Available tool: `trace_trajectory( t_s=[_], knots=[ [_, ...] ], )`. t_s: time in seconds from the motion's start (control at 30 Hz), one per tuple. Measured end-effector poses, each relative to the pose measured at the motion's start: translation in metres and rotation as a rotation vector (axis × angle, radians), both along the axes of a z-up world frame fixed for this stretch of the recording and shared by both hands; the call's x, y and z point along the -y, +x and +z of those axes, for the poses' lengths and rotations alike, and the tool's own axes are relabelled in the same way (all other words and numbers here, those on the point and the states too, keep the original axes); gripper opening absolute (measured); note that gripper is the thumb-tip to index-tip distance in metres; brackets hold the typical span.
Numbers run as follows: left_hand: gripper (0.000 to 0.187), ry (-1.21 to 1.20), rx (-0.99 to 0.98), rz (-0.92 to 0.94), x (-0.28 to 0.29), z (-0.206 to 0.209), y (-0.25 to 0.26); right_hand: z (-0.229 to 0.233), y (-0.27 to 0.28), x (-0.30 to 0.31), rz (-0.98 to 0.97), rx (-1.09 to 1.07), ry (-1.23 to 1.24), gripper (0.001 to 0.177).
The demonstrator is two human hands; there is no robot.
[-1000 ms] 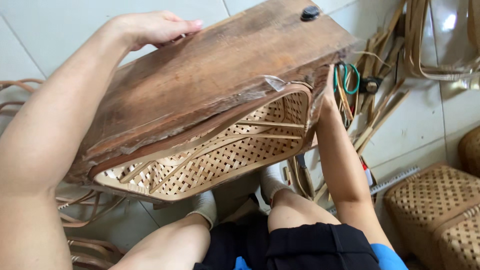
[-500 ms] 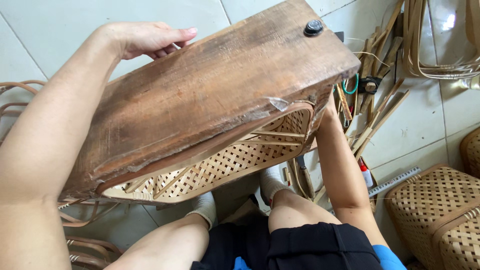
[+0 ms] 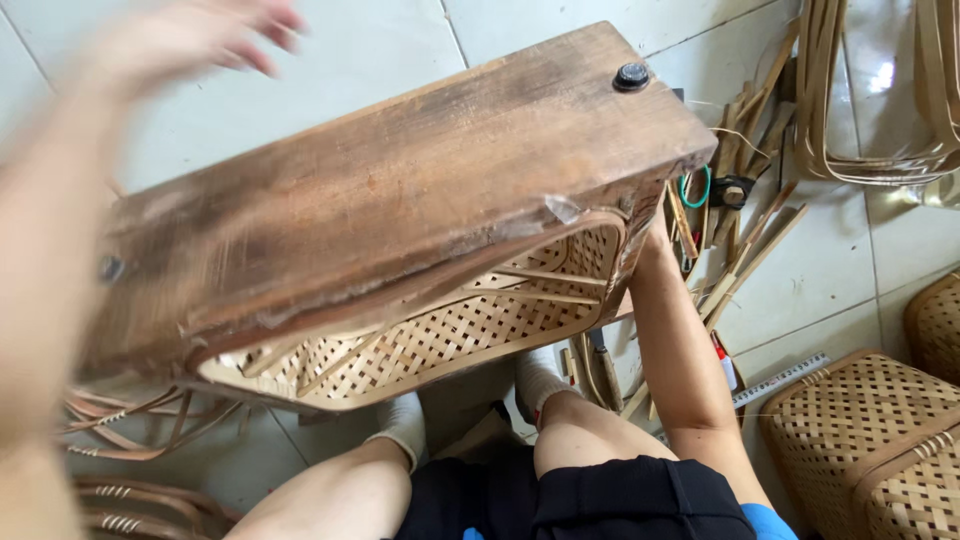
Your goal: The person is weaving a rectangular basket using thin wooden strips. They insert and secure the strips into a wooden mold, using a hammer to tap them into place and adjusting the frame as needed.
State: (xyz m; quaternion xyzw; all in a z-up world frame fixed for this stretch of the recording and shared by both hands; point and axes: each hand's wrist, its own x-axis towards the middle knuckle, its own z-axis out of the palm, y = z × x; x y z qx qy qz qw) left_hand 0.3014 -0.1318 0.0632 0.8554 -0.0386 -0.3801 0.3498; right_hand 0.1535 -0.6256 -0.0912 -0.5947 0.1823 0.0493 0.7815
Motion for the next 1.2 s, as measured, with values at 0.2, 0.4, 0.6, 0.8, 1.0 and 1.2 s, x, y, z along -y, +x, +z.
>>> trace_trajectory(
  t_s=[0.2, 0.4, 0.6, 0.8, 1.0, 1.2],
  knots=[
    [0.057, 0.025, 0.121, 0.209, -0.160, 0.008, -0.063, -0.013, 0.026, -0.014, 0.039, -0.009, 0.007, 0.044],
    [0.064, -0.655, -0.129, 0.630, -0.131, -0.033, -0.123, -0.010, 0.054, -0.019, 0.056, -0.022, 0.023, 0.041],
    [0.059, -0.645, -0.082, 0.669, -0.117, -0.063, -0.097, -0.046, 0.058, -0.001, 0.077, -0.046, -0.062, 0.024],
    [0.072, -0.458, 0.031, 0.667, -0.103, -0.081, -0.112, -0.072, 0.075, -0.001, 0.200, -0.031, -0.164, 0.023],
    [0.055, -0.478, -0.121, 0.905, -0.121, -0.103, -0.171, 0.014, 0.055, -0.009, 0.532, -0.287, -0.701, 0.035],
    [0.063, -0.115, -0.045, 0.356, -0.128, -0.147, -0.230, 0.069, 0.034, -0.008, 0.837, -0.216, -0.606, 0.056]
  ],
)
